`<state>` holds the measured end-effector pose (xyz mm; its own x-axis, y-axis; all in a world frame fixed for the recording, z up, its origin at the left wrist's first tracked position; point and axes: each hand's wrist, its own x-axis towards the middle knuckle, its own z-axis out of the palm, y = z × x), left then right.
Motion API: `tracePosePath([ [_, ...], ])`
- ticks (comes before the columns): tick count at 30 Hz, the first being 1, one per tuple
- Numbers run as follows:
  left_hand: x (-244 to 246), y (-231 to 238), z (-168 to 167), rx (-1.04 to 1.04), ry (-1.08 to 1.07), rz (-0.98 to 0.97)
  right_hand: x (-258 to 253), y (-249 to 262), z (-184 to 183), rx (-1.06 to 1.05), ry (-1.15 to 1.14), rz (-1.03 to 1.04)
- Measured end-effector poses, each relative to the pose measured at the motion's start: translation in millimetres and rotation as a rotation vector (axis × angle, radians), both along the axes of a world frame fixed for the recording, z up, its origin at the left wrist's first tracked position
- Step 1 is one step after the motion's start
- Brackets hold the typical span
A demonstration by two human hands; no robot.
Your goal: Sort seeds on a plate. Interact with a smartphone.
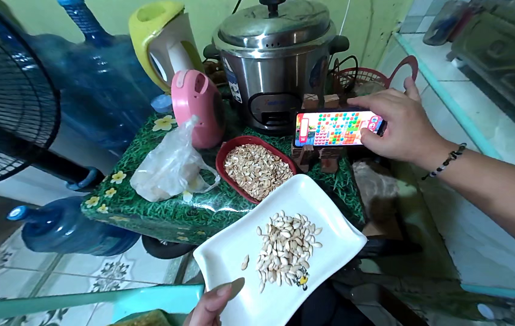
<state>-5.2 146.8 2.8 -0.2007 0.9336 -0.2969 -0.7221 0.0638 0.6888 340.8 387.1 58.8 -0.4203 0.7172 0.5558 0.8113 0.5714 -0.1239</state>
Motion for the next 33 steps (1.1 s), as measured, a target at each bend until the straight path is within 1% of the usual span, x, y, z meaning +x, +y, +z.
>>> tracePosePath([
  [33, 1.1, 0.3, 1.4, -0.006, -0.001, 0.002, -2.5, -0.2, -0.4, 0.011, 0.002, 0.008],
])
